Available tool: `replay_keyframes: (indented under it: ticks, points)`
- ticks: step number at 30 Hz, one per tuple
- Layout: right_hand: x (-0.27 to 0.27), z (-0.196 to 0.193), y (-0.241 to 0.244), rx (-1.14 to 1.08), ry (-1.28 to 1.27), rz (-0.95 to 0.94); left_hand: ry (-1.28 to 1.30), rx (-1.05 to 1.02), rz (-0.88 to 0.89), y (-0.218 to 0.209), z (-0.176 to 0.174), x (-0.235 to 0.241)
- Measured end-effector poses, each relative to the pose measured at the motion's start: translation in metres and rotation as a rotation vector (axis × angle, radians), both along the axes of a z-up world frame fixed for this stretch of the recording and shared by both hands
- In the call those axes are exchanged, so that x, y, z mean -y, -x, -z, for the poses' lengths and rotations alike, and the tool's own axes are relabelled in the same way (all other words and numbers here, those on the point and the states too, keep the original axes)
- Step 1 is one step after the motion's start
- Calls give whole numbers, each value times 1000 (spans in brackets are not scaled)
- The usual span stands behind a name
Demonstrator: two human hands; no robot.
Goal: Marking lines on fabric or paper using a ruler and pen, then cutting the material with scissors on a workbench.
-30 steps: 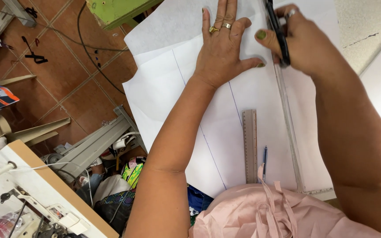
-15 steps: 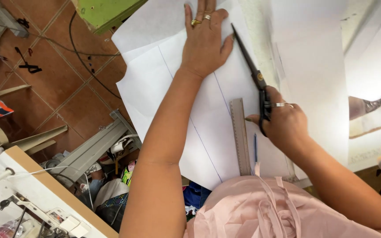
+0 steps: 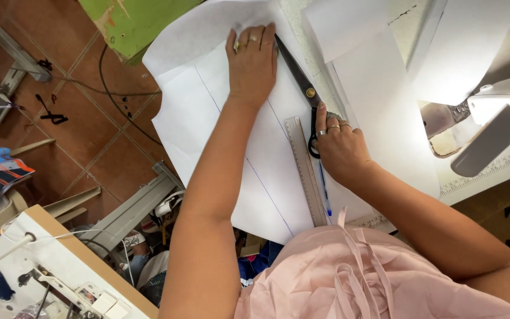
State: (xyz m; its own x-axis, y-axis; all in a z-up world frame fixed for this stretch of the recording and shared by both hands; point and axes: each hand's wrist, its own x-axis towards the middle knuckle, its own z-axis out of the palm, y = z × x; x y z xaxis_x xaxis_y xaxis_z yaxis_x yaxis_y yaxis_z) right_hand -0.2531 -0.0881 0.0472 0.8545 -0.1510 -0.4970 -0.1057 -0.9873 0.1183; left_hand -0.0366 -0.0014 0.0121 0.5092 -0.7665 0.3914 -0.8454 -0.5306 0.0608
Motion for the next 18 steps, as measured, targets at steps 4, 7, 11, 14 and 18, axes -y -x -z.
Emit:
replay_keyframes:
  ticks: [4, 7, 11, 14, 18]
  points:
    - [-2, 2, 2, -48, -20, 25, -323, -390, -191, 67, -28, -11]
    - [-1, 11, 8, 29, -15, 6, -262, -425, -129, 107, -6, -19]
    - [-3, 9, 12, 132, -45, 7, -100, -367, -130, 122, 20, -23]
    - [7, -5, 19, 232, -162, 15, -91, -343, -131, 122, 20, -22]
    - [32, -51, 73, 487, -356, 12, -57, -308, -135, 129, 20, -23]
